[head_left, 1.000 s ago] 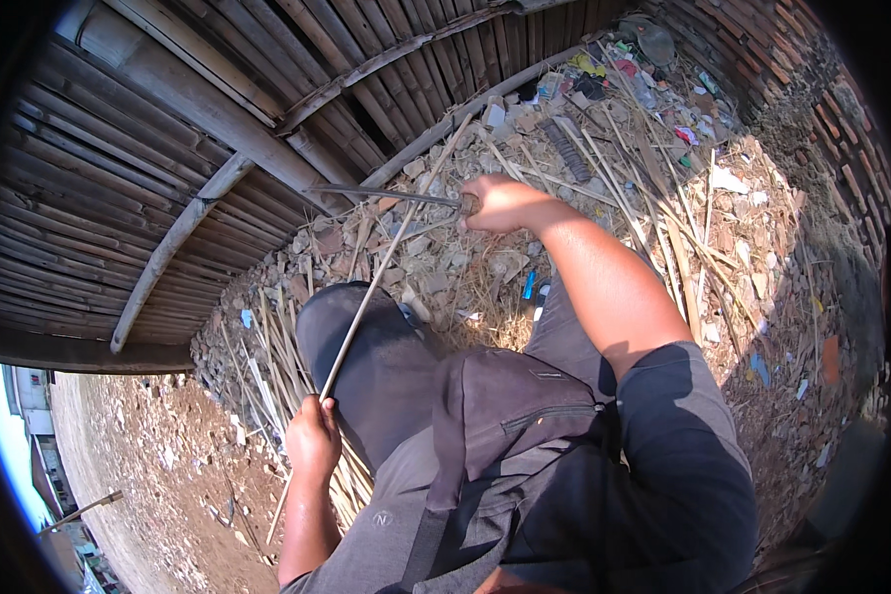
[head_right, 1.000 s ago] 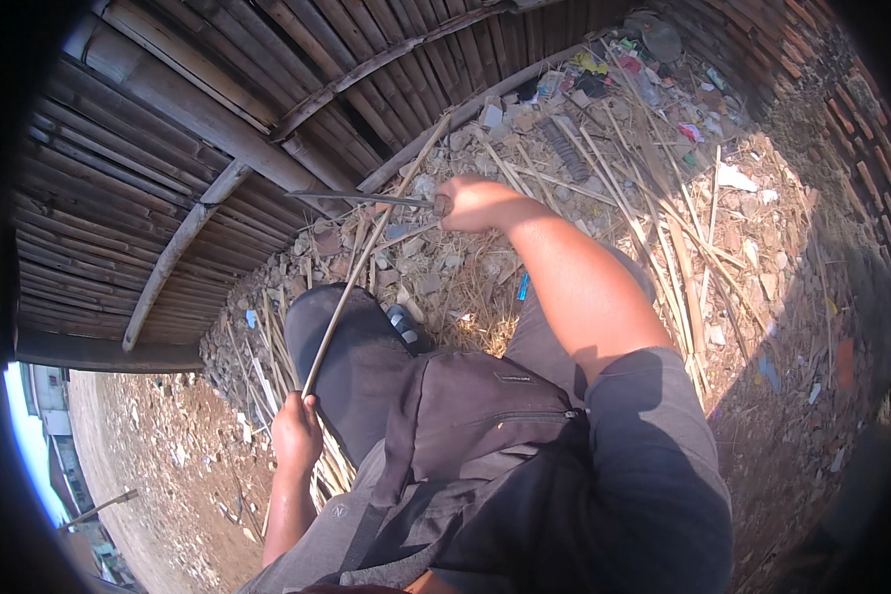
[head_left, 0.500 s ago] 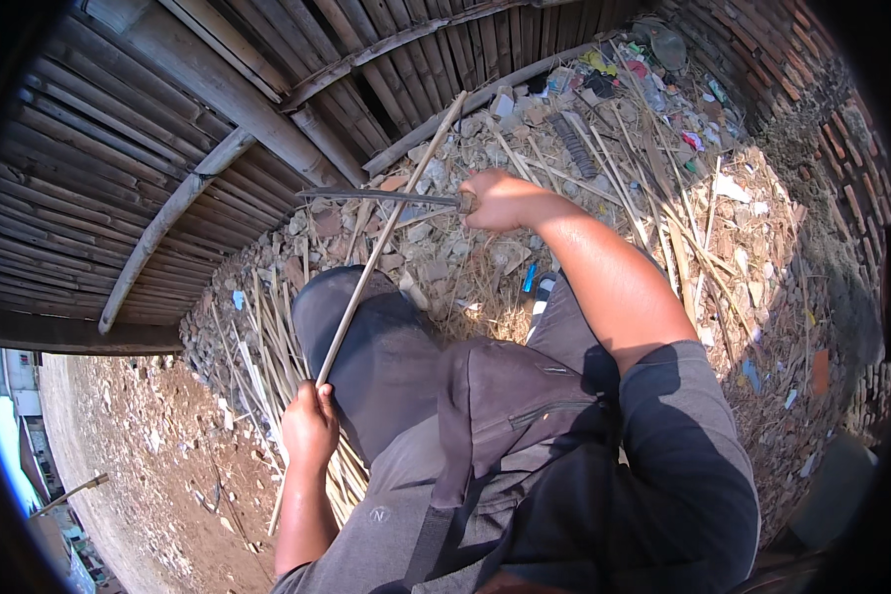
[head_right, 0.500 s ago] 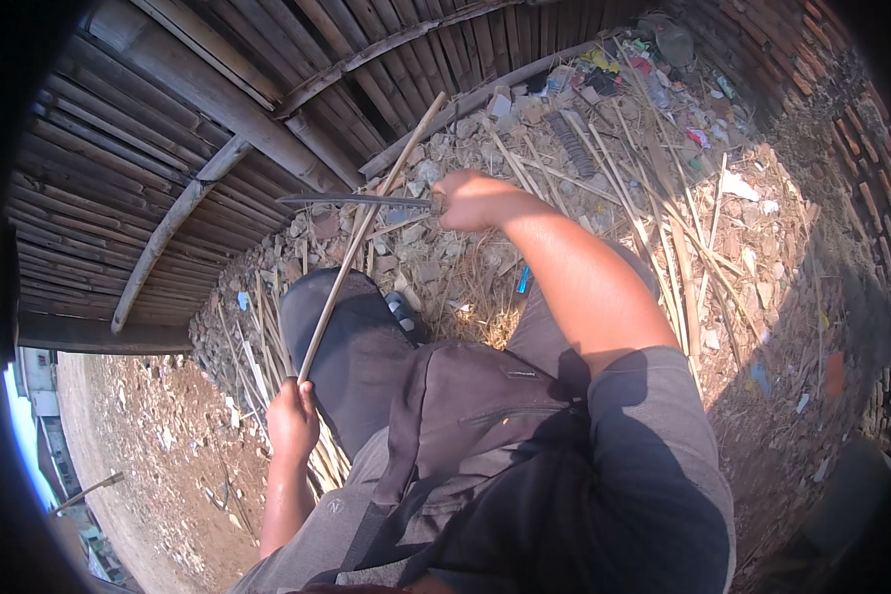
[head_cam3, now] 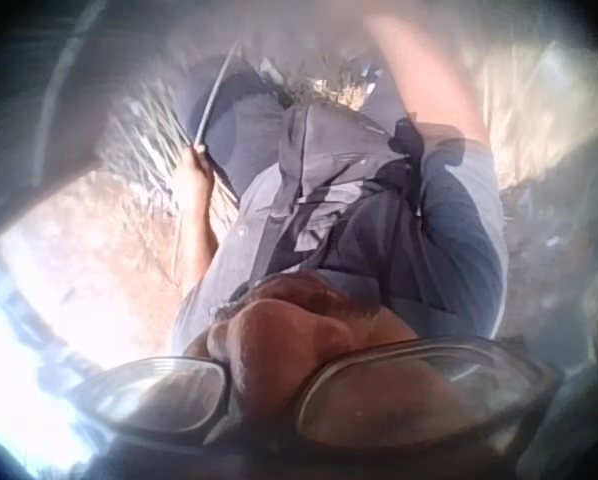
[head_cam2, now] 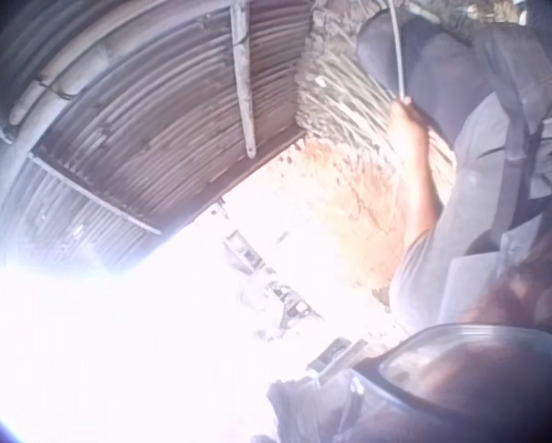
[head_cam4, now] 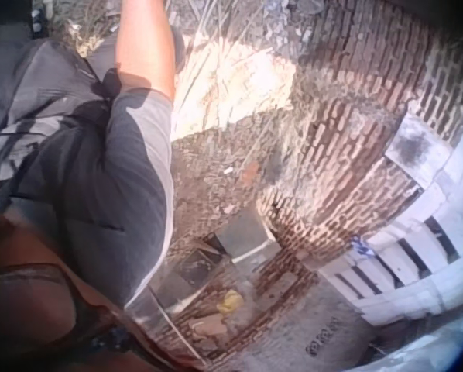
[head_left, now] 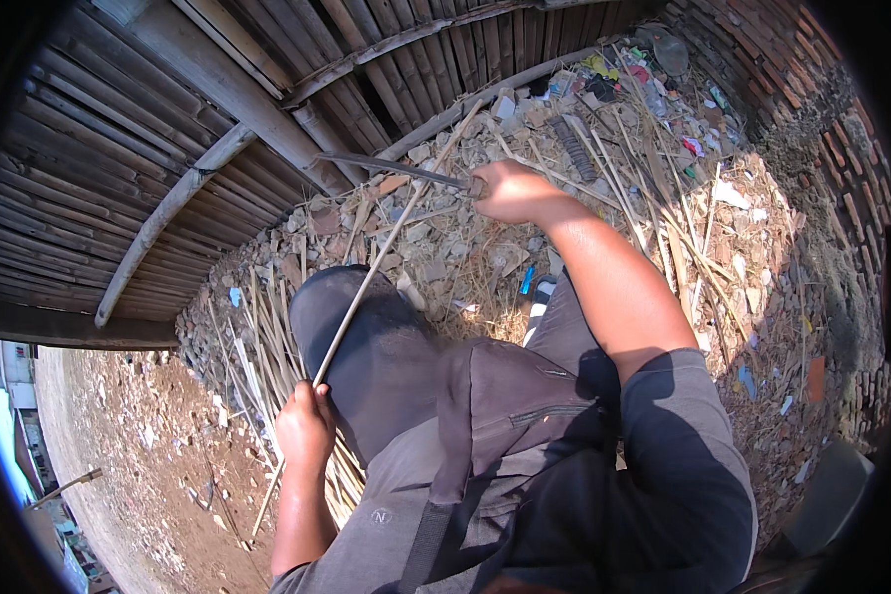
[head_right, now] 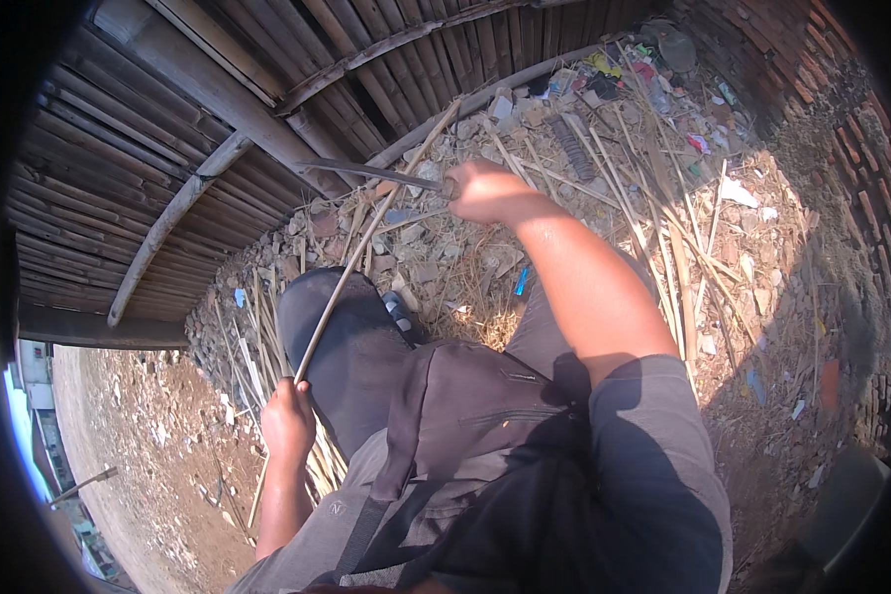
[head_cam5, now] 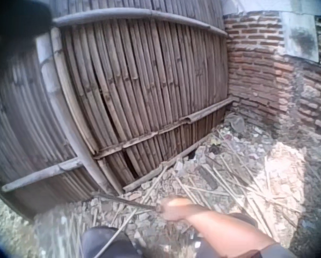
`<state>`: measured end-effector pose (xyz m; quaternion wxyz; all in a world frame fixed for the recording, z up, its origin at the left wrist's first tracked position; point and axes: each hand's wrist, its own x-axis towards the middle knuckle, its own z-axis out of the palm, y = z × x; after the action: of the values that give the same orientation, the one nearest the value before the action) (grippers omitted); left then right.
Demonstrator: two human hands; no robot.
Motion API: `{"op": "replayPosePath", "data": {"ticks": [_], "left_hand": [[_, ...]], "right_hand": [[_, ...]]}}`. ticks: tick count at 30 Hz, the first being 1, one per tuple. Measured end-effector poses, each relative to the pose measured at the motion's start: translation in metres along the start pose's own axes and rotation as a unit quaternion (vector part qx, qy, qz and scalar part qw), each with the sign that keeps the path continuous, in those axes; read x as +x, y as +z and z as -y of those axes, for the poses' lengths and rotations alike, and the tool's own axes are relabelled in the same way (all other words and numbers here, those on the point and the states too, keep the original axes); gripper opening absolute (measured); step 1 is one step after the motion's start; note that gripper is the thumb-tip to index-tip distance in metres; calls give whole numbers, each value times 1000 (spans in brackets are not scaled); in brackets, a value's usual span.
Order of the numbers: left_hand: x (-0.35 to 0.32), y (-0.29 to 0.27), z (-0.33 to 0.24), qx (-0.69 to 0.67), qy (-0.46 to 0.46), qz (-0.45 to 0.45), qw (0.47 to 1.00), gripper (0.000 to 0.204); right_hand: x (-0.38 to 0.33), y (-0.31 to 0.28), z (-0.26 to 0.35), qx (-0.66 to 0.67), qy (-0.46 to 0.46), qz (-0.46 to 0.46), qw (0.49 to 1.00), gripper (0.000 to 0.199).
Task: The person holds a bamboo strip and repeatedly scrapes along its surface using a knife.
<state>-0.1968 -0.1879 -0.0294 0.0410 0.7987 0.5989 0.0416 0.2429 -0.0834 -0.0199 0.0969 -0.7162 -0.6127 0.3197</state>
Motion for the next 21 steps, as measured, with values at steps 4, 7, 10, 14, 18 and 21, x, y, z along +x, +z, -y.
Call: {"op": "replayPosePath", "data": {"ticks": [4, 7, 10, 14, 18, 21], "left_hand": [[-1, 10, 12, -23, 16, -25, 999, 29], [7, 9, 5, -21, 0, 2, 1000, 32], [11, 5, 5, -21, 10, -4, 1000, 36], [6, -3, 6, -36, -11, 47, 998, 35], [4, 11, 13, -38, -1, -3, 999, 33], [14, 5, 11, -18, 9, -13, 1000, 33]], "right_hand": [[-12, 18, 33, -119, -124, 34, 985, 49], [11, 3, -16, 43, -35, 45, 997, 52], [10, 4, -15, -4, -24, 19, 1000, 48], [-5, 24, 21, -28, -92, -48, 994, 47], [3, -1, 4, 13, -60, 37, 997, 57], [38, -3, -65, 63, 3, -144, 988, 42]]}}
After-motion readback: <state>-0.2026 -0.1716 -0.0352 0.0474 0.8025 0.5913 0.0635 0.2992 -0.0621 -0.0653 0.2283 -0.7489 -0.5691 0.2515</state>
